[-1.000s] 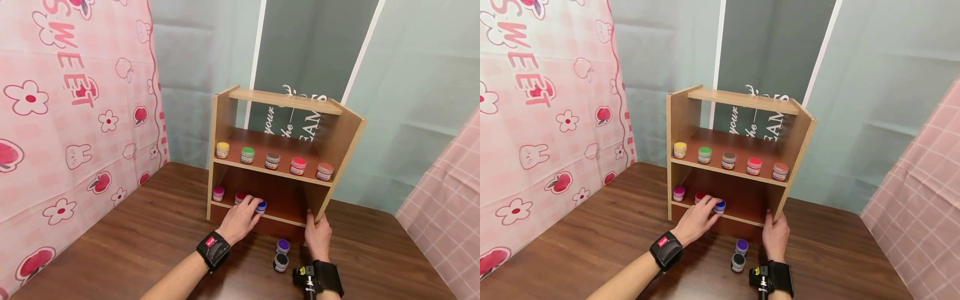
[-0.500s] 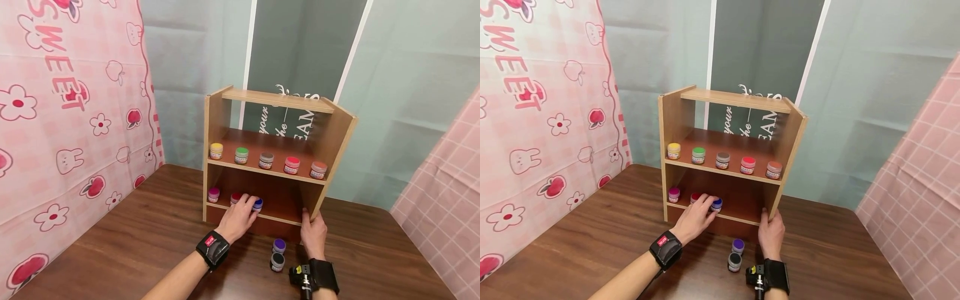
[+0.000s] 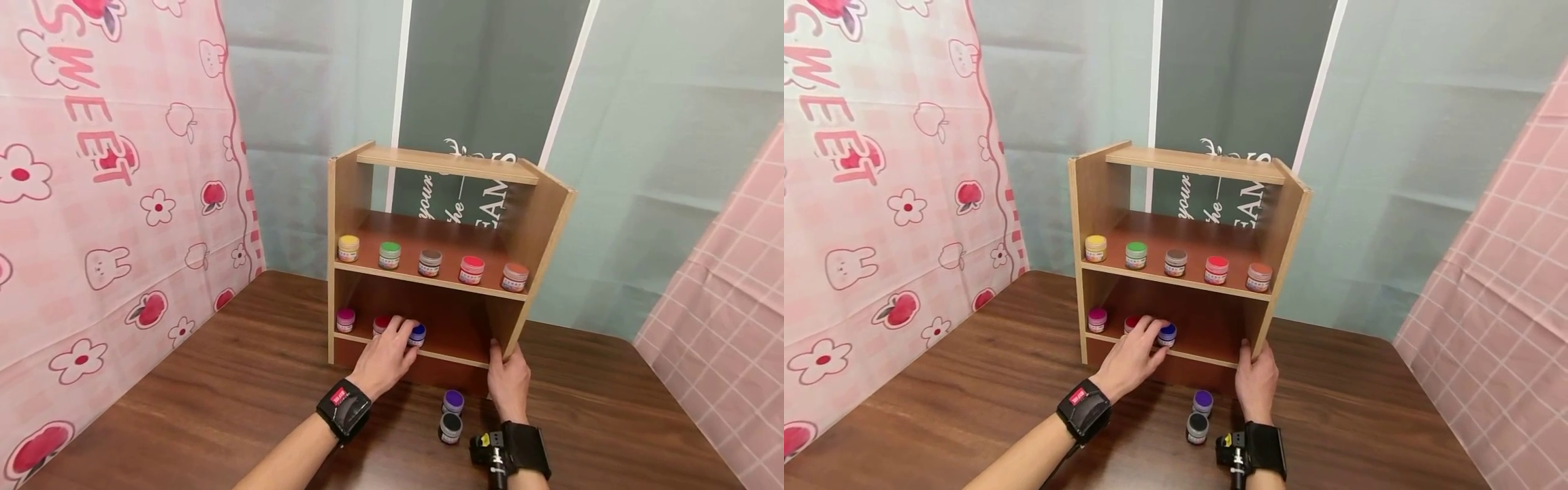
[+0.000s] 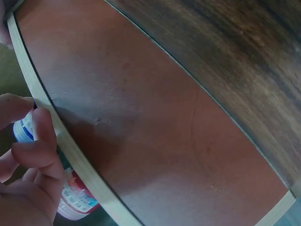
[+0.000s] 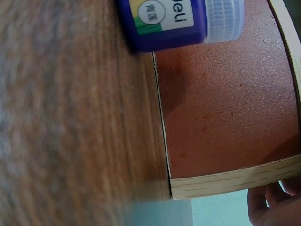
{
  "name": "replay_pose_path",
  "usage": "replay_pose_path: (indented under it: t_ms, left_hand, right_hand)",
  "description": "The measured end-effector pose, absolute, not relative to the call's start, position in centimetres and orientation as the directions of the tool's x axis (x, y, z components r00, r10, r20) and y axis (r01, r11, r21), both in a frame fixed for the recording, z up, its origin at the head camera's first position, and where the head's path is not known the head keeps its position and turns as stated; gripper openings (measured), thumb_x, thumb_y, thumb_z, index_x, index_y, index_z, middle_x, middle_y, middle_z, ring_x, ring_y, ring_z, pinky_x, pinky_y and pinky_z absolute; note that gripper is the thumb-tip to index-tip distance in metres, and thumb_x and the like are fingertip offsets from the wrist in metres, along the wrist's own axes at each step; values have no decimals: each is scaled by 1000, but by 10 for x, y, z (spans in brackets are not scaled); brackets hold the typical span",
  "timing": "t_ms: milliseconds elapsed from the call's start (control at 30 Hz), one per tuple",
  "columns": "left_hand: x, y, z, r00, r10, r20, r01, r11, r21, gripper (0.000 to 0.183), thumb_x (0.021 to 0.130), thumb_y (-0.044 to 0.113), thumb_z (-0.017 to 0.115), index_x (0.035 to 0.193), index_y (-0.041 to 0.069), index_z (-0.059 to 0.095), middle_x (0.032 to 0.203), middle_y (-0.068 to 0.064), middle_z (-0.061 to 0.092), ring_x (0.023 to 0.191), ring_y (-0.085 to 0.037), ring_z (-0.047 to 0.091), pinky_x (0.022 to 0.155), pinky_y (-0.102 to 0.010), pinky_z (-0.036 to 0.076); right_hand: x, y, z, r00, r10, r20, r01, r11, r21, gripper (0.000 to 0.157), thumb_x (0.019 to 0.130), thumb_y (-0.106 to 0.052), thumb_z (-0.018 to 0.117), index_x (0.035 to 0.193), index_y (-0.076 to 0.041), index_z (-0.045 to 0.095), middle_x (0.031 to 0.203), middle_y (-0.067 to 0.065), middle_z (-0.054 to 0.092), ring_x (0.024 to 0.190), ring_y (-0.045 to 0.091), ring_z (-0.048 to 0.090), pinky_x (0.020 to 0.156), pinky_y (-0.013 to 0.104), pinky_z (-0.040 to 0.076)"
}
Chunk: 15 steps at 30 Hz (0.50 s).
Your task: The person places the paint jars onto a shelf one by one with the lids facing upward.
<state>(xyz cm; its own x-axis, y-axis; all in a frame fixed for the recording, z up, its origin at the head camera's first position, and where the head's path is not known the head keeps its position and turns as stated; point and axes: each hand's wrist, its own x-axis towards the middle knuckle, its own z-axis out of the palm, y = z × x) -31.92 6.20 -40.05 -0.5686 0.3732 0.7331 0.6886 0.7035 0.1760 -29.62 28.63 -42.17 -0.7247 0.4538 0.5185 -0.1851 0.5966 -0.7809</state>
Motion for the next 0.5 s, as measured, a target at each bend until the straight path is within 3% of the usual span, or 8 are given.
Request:
replay_pose_path:
  t_ms: [233, 500]
  left_hand:
    - [-307, 61, -392, -574, 346, 742, 673, 716, 187, 42, 81, 24, 65, 120, 15, 54, 123, -6, 48, 58, -10, 57, 43, -23, 43]
    - [-287, 64, -395, -594, 373, 713, 709, 661, 245, 41, 82, 31, 66, 117, 13, 57, 115, -2, 49, 47, -2, 38, 40, -17, 32]
  right_hand:
    - [-298, 288, -423, -731, 447, 516, -194, 589, -785, 43, 97, -33, 44, 121, 1, 54, 112, 30, 61, 99, 40, 58, 79, 54, 44]
    - [-297, 289, -423, -723, 449, 525, -185, 606, -773, 38, 97, -32, 44, 114, 1, 56, 102, 28, 63, 88, 37, 58, 71, 48, 41]
